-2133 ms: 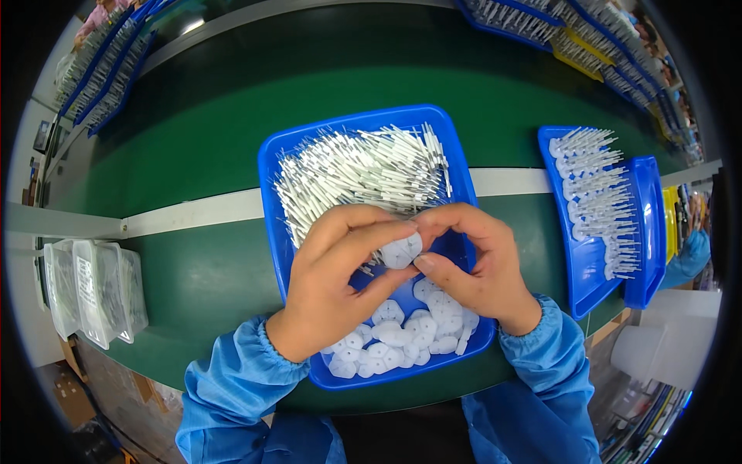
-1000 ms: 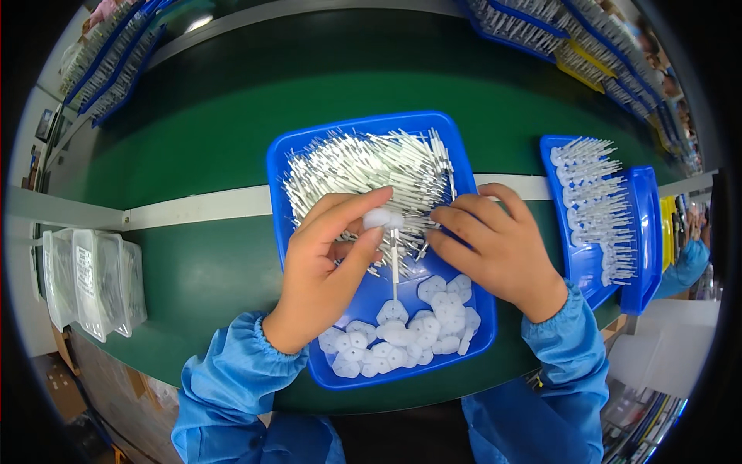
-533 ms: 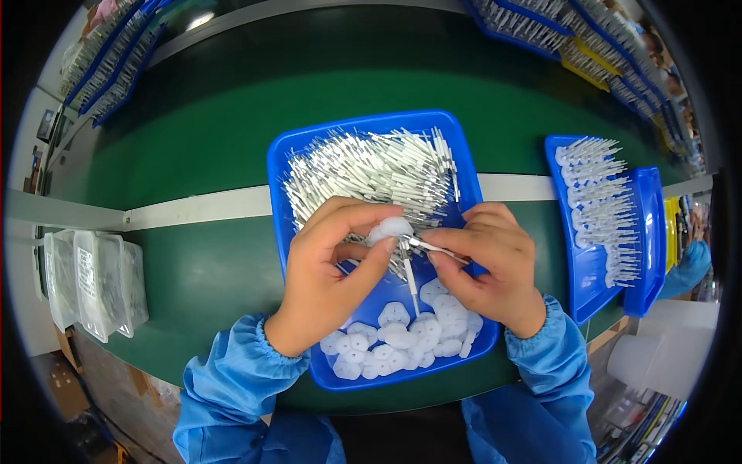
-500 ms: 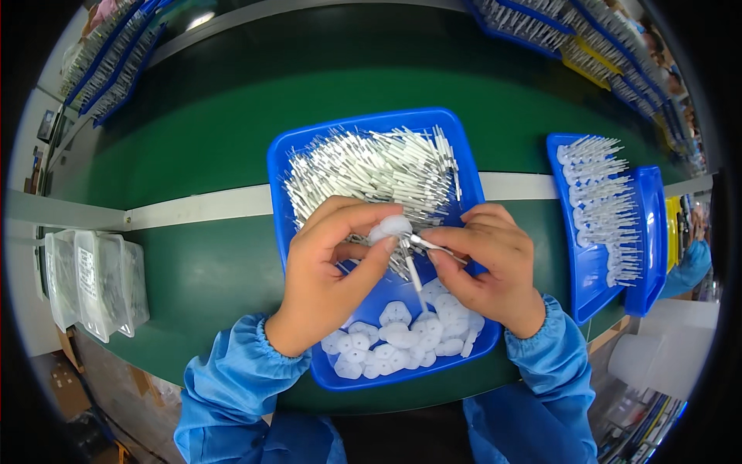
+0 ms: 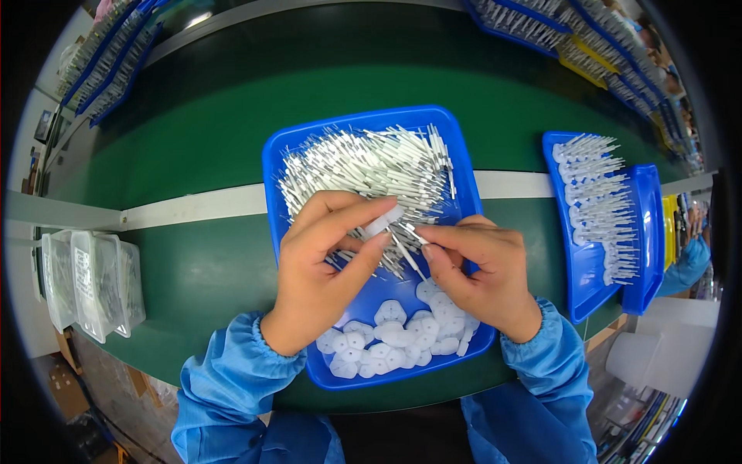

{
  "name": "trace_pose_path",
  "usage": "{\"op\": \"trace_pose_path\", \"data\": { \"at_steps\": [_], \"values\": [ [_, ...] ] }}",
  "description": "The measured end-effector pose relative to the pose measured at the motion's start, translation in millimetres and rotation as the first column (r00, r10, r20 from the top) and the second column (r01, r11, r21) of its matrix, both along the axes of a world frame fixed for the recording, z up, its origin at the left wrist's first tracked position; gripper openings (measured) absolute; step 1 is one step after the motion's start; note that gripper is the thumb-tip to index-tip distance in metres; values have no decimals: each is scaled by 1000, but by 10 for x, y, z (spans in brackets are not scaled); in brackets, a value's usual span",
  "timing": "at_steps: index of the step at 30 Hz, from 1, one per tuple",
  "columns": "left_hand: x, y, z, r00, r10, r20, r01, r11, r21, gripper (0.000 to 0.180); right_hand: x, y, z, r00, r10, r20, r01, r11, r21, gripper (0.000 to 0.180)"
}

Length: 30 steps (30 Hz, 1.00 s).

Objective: The person inserts white sticks into small white plastic holders one by one. They pick up a holder and a stick, insert the stick into the holder, and place the completed unit into a blue tray. The process is repetitive and performed by hand.

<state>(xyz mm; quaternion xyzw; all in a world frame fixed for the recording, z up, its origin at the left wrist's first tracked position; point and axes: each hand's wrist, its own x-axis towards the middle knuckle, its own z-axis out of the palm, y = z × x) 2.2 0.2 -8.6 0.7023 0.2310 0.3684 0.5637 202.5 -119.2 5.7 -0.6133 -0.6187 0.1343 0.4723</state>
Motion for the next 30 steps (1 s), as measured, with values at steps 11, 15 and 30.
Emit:
{"op": "trace_pose_path", "data": {
  "at_steps": [11,15,30],
  "values": [
    [29,-46,-9,996,5,-87,1,998,68,44,-64,38,6,983,-49,-177,12,979,-203,8],
    [-6,-43,-2,989,30,-145,3,976,218,45,-103,27,99,948,-114,-296,-18,912,-410,6],
    [6,-145,22,967,132,-217,-54,942,332,44,-50,104,-20,894,-80,441,37,994,105,13]
  ]
}}
